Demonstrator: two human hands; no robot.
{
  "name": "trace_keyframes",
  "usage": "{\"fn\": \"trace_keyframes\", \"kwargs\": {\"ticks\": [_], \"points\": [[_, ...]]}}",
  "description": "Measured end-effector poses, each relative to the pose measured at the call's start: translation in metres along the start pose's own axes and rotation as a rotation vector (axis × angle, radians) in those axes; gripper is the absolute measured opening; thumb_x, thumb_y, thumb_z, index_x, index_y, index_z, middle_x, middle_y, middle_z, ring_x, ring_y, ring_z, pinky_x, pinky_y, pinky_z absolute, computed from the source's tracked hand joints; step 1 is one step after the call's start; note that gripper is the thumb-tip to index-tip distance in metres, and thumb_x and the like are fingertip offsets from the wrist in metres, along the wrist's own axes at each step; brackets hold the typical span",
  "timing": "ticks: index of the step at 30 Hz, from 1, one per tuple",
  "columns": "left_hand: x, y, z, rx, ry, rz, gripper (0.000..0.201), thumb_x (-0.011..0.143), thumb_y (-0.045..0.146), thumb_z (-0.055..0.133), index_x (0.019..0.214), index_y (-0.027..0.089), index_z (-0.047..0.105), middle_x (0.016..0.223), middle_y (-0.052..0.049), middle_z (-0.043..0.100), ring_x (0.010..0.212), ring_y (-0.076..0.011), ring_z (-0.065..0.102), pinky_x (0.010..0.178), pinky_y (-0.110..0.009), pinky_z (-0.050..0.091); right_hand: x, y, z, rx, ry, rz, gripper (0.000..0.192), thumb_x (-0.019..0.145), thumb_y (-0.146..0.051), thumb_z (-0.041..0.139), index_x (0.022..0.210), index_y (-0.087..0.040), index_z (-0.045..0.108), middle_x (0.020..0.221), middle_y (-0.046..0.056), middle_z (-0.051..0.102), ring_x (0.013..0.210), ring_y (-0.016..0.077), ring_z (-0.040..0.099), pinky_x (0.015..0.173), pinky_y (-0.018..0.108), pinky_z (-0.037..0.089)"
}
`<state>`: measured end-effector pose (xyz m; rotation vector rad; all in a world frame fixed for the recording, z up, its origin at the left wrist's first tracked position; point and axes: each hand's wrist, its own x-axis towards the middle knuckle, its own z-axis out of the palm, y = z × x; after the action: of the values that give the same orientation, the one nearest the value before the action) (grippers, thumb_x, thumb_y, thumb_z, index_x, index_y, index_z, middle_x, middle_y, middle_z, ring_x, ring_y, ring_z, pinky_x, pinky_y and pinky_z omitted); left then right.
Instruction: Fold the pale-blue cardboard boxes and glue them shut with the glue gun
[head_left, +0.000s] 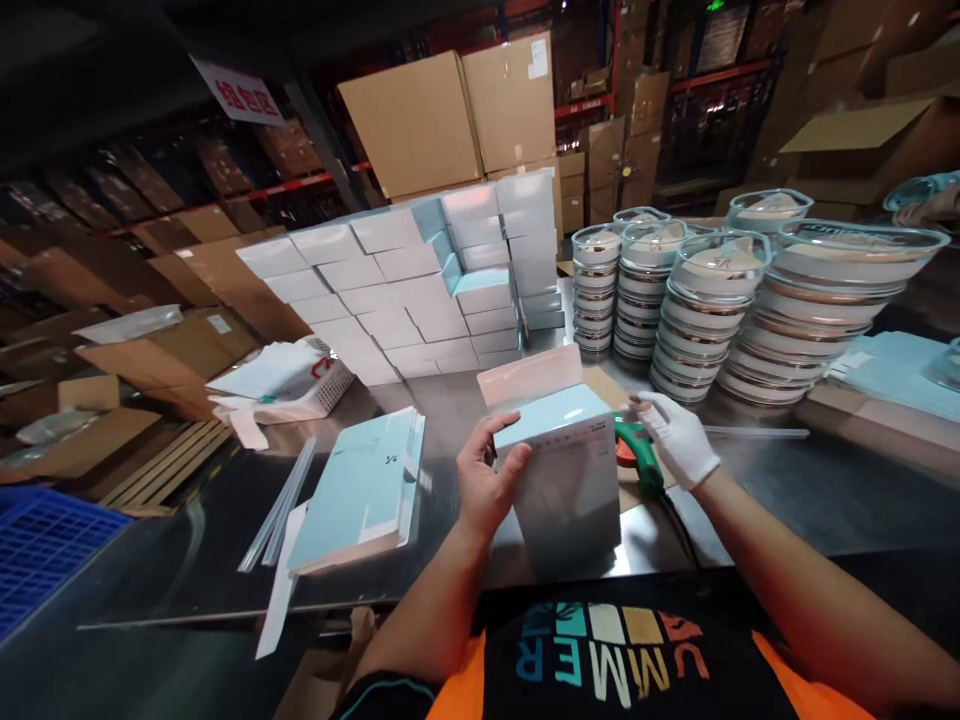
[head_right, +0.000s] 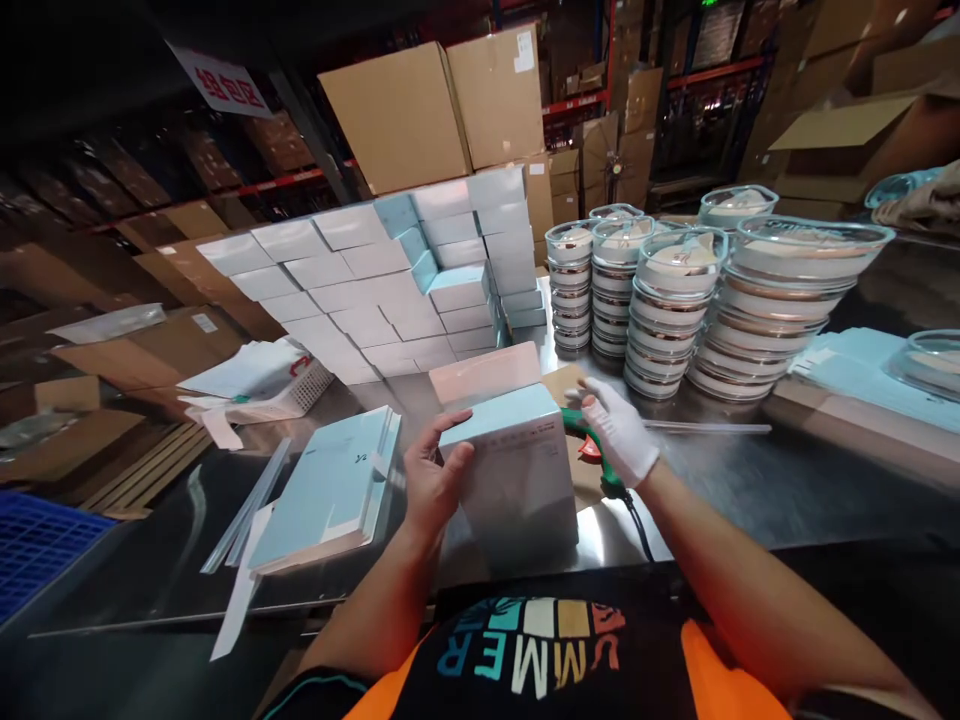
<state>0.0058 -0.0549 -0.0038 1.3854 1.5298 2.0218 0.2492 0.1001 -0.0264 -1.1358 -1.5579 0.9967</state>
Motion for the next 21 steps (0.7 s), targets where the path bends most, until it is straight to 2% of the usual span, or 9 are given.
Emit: {"fn": "trace_keyframes", "kwargs": {"ticks": [2,3,6,9,11,13,16,18,21], "points": [[-0.002,-0.001,0.006,-0.011,-0.052,0.022,0.063,0.078,0.076,0.084,0.109,0.02,0.084,0.106,-0.01,0.077,0.103,-0.029,0.073,0.089,-0.036,0.058,-0.008,-0.031,0.012,0.141,-0.183,-0.054,0.057,0.089,-0.061,0.069,0.132,-0.024,0.071,0.123,0.009,0.08,0.113,0.0286,0.076,0.093,0.04,0.063],[-0.003,-0.003,0.008,-0.008,-0.072,0.027,0.063,0.078,0.076,0.084,0.108,0.02,0.084,0.106,-0.011,0.077,0.108,-0.0303,0.073,0.091,-0.037,0.057,-0.012,-0.045,0.017,0.181,-0.274,-0.082,0.061,0.089,-0.06,0.07,0.138,-0.024,0.068,0.131,0.009,0.078,0.12,0.0289,0.074,0.099,0.04,0.062],[-0.006,-0.012,0.01,0.01,-0.118,0.072,0.062,0.08,0.078,0.082,0.104,0.02,0.082,0.116,-0.014,0.075,0.124,-0.0346,0.069,0.102,-0.042,0.056,-0.02,-0.07,0.023,0.189,-0.4,-0.163,0.063,0.085,-0.063,0.078,0.131,-0.02,0.07,0.131,0.011,0.077,0.127,0.0324,0.07,0.112,0.046,0.057],[-0.006,-0.022,0.008,-0.083,-0.106,0.198,0.055,0.082,0.071,0.085,0.104,0.022,0.073,0.128,-0.015,0.073,0.127,-0.0332,0.071,0.104,-0.045,0.056,-0.024,-0.064,0.014,0.188,-0.448,-0.271,0.079,0.073,-0.073,0.09,0.127,-0.019,0.07,0.141,0.018,0.072,0.137,0.038,0.066,0.115,0.051,0.055],[-0.004,-0.027,0.007,-0.197,-0.078,0.298,0.053,0.085,0.063,0.088,0.116,0.026,0.065,0.121,-0.011,0.076,0.124,-0.0306,0.074,0.105,-0.046,0.058,-0.027,-0.051,0.005,0.153,-0.478,-0.361,0.078,0.069,-0.072,0.095,0.123,-0.02,0.073,0.155,0.02,0.063,0.146,0.0387,0.061,0.116,0.05,0.056],[-0.001,-0.028,0.005,-0.226,-0.131,0.397,0.053,0.089,0.056,0.088,0.127,0.028,0.064,0.113,-0.008,0.077,0.123,-0.0297,0.075,0.106,-0.048,0.058,-0.031,-0.04,-0.002,0.123,-0.519,-0.476,0.058,0.082,-0.063,0.091,0.121,-0.022,0.076,0.165,0.019,0.055,0.151,0.0354,0.057,0.118,0.048,0.055],[0.006,-0.026,0.0,-0.13,-0.331,0.548,0.035,0.099,0.048,0.079,0.125,0.026,0.076,0.122,-0.011,0.079,0.133,-0.0322,0.07,0.113,-0.054,0.055,-0.038,-0.034,-0.005,0.119,-0.586,-0.666,0.03,0.104,-0.041,0.074,0.131,-0.03,0.079,0.171,0.014,0.051,0.155,0.029,0.055,0.125,0.049,0.049],[0.009,-0.025,-0.004,-0.115,-0.402,0.622,0.024,0.103,0.04,0.074,0.122,0.026,0.079,0.124,-0.012,0.081,0.132,-0.0318,0.07,0.115,-0.057,0.053,-0.038,-0.036,-0.004,0.114,-0.597,-0.749,0.032,0.107,-0.032,0.069,0.138,-0.036,0.077,0.168,0.01,0.055,0.153,0.0274,0.056,0.127,0.049,0.047],[0.015,-0.02,-0.011,-0.118,-0.393,0.671,0.022,0.105,0.032,0.072,0.124,0.027,0.079,0.118,-0.011,0.084,0.122,-0.0297,0.076,0.108,-0.056,0.057,-0.035,-0.038,-0.002,0.088,-0.591,-0.812,0.035,0.109,-0.029,0.066,0.141,-0.039,0.077,0.156,0.01,0.067,0.148,0.0272,0.061,0.124,0.049,0.051]]}}
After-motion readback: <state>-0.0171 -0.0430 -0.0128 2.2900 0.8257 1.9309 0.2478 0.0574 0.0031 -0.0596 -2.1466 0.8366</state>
